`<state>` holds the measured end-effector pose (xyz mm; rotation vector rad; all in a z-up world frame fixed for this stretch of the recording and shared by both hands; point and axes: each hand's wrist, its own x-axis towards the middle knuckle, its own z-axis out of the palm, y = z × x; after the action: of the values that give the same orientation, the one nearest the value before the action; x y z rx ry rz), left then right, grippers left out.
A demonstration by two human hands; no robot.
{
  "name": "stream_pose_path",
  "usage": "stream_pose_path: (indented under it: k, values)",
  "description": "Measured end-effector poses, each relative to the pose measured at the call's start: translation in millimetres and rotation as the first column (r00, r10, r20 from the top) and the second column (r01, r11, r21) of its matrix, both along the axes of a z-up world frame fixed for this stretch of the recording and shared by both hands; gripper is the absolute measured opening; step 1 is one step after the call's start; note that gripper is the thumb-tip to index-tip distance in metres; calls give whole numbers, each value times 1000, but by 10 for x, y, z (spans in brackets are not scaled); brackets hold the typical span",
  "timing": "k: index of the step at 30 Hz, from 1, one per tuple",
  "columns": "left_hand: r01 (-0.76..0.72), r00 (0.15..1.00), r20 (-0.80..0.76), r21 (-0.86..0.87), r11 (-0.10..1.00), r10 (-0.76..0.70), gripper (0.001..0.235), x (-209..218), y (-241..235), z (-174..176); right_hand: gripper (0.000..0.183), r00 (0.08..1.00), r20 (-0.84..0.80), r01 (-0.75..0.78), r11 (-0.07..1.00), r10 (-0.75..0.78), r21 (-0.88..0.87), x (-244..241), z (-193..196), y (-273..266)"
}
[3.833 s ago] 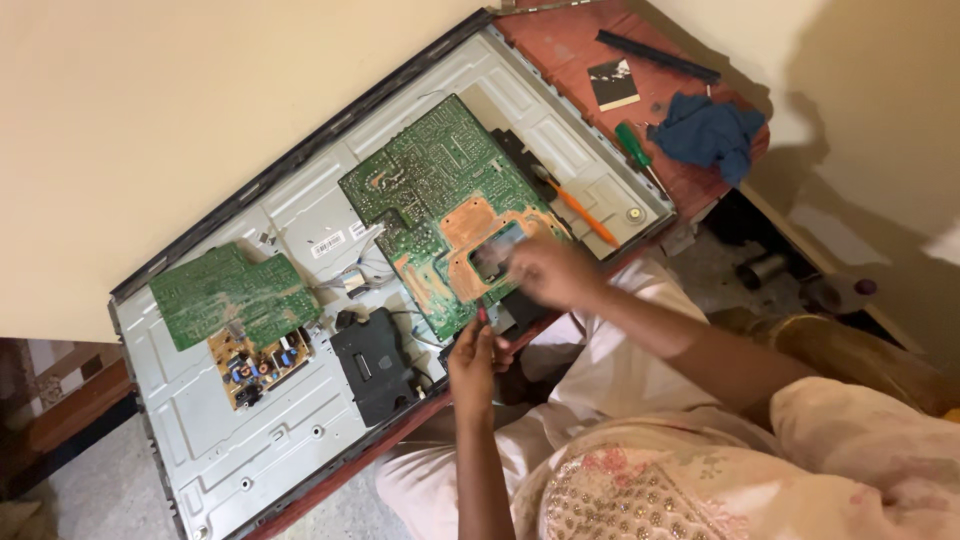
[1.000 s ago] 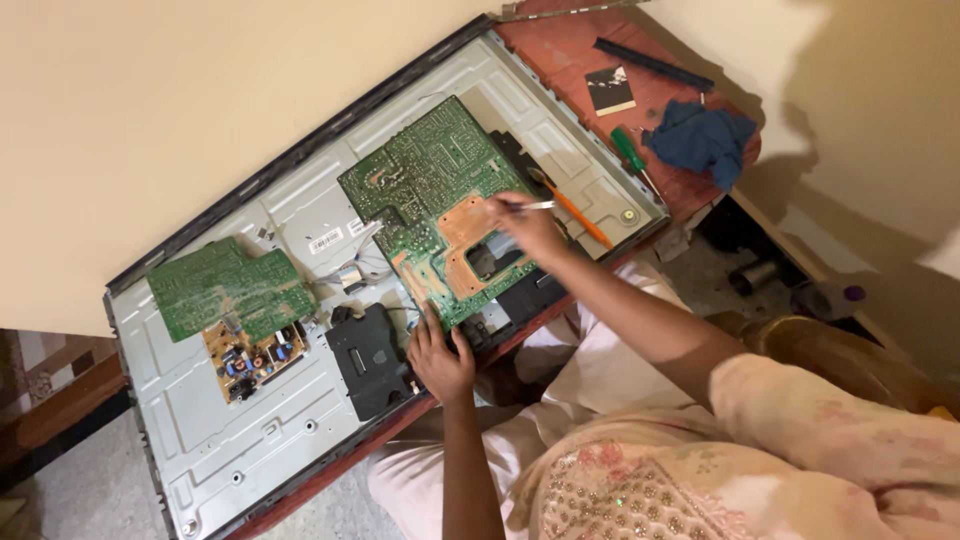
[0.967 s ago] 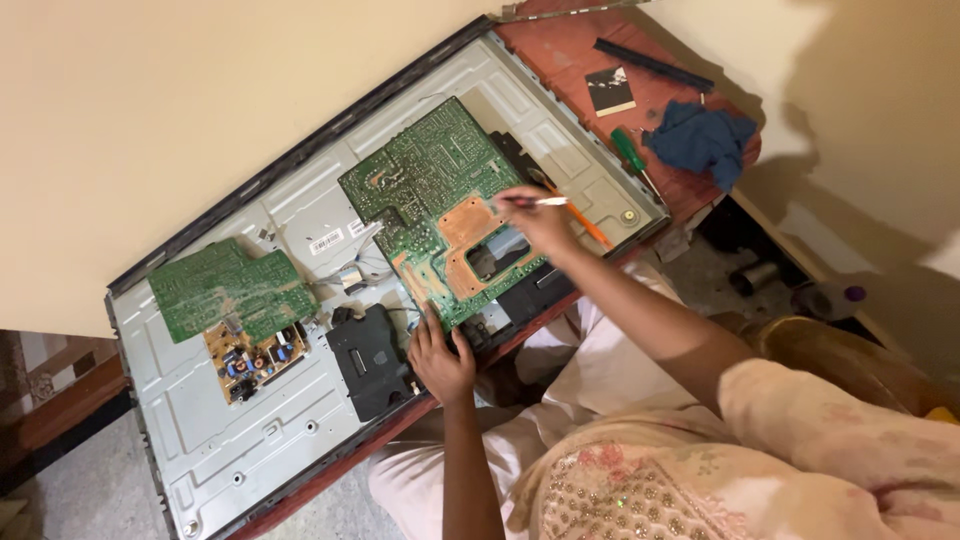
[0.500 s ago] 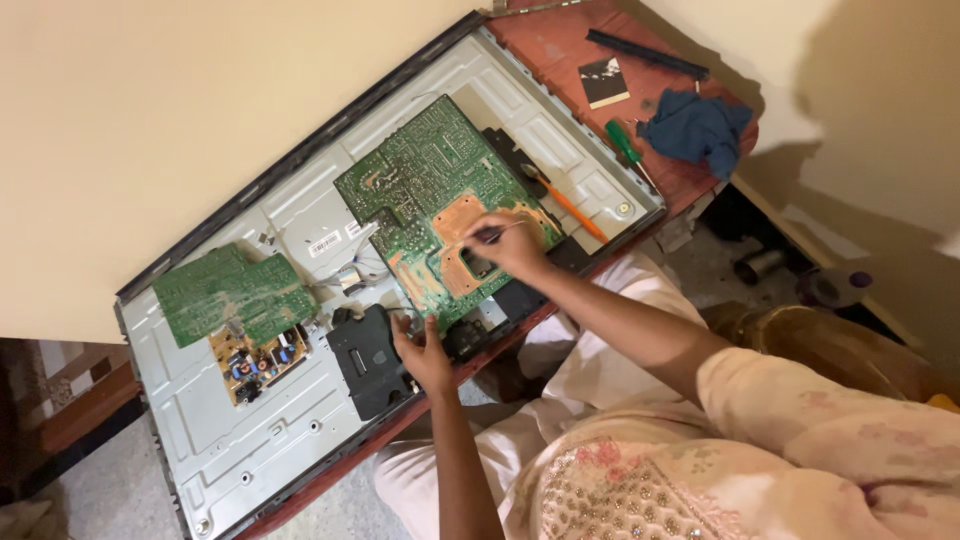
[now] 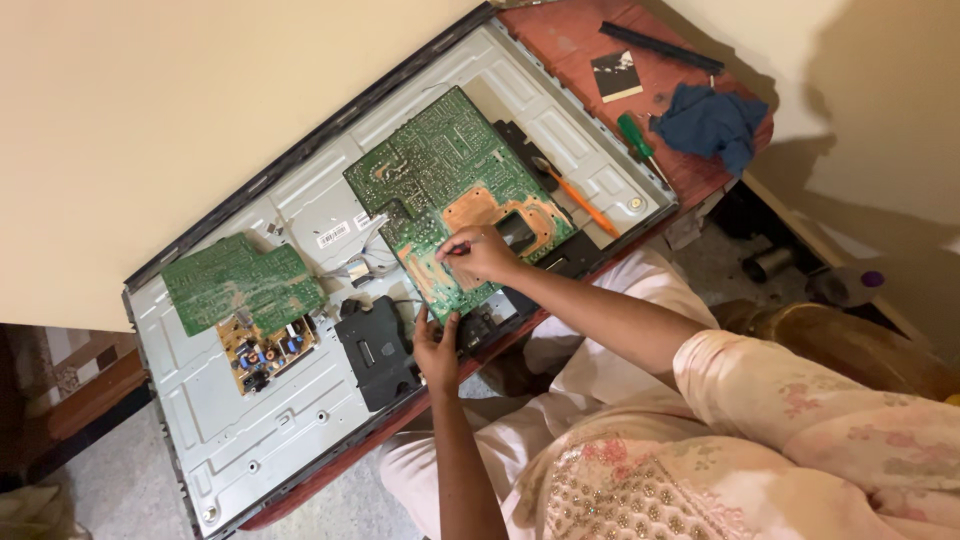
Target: The person cleans a green circuit board using a small brush and a cloth. They repeatedly scrub and wipe the board's surface, focusing on removing residue from the copper areas.
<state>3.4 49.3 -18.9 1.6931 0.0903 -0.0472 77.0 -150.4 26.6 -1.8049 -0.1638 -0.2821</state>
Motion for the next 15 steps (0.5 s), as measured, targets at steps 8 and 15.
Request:
stream_pose_path:
  k: [8, 15]
  values:
    - [104, 994, -15, -46, 994, -104, 71, 23, 61, -62, 10, 999, 36, 36, 998, -38, 59, 18, -61, 4]
    - [129, 992, 17, -93, 987, -128, 67, 38, 79, -74, 6, 994, 98, 41, 998, -37, -37, 77, -17, 0]
